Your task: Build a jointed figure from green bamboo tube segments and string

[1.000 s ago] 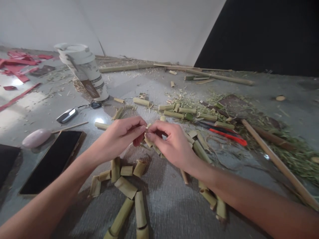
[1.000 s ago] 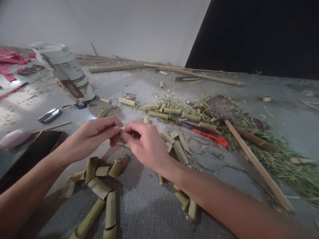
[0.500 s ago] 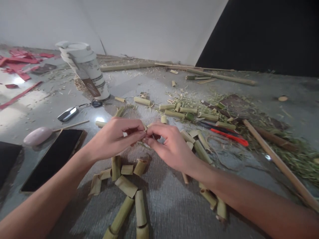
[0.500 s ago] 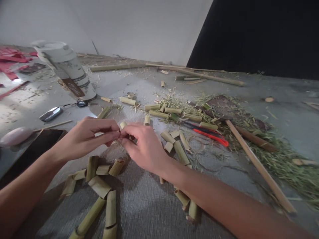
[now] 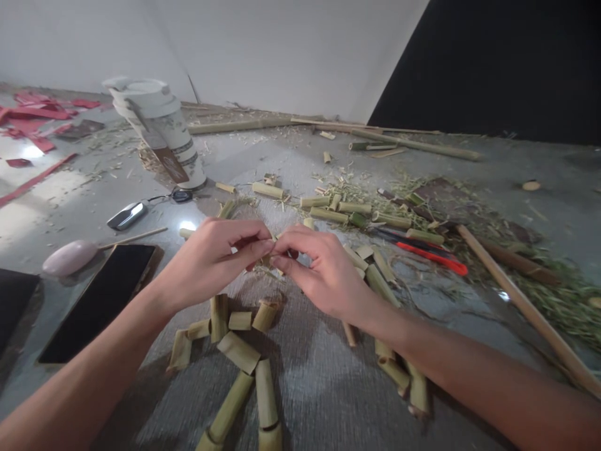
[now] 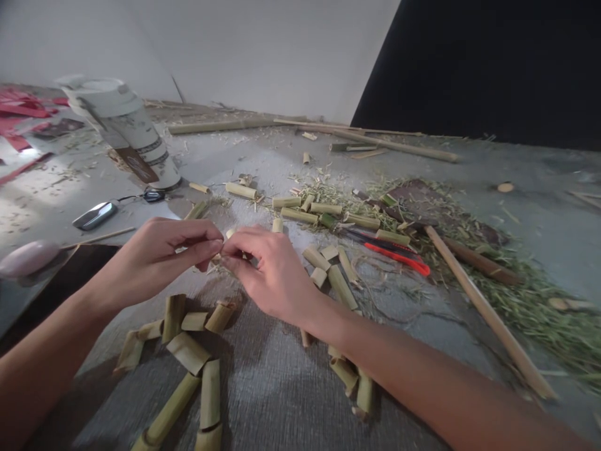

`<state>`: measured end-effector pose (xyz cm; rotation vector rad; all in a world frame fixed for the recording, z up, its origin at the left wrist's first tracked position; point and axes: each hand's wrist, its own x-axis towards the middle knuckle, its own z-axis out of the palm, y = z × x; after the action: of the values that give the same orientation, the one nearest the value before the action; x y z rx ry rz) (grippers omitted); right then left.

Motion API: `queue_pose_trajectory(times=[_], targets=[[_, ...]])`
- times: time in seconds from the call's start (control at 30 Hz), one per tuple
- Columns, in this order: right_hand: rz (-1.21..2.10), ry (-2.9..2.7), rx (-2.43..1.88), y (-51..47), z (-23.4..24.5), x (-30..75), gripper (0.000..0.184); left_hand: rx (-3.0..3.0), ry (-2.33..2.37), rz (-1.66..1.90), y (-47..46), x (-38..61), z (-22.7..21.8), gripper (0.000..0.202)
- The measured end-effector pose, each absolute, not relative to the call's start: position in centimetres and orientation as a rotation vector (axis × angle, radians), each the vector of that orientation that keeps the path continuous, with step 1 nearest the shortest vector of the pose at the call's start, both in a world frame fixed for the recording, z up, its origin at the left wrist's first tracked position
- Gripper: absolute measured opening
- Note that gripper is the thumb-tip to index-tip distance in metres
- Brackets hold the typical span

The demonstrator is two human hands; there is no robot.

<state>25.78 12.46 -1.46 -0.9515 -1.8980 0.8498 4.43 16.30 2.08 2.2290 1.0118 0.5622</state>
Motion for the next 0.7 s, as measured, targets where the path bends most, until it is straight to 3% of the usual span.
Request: queue_pose_trajectory(times=[0.4, 0.57, 0.7], targets=[[0.825, -1.893, -0.955, 12.2, -1.6, 25.5, 0.017, 2.333, 0.915, 0.584, 16.3, 4.4, 1.9, 0.028], [0.928, -2.081, -1.112, 13.0, 1.8, 26.8, 0.017, 2.222, 0.893, 0.691, 16.9, 4.1, 1.2, 0.022], [0.598, -2.185, -1.263, 15.3, 3.3, 30.0, 0.026, 1.876, 0.905, 0.758, 17.2, 4.1, 0.2, 0.02]])
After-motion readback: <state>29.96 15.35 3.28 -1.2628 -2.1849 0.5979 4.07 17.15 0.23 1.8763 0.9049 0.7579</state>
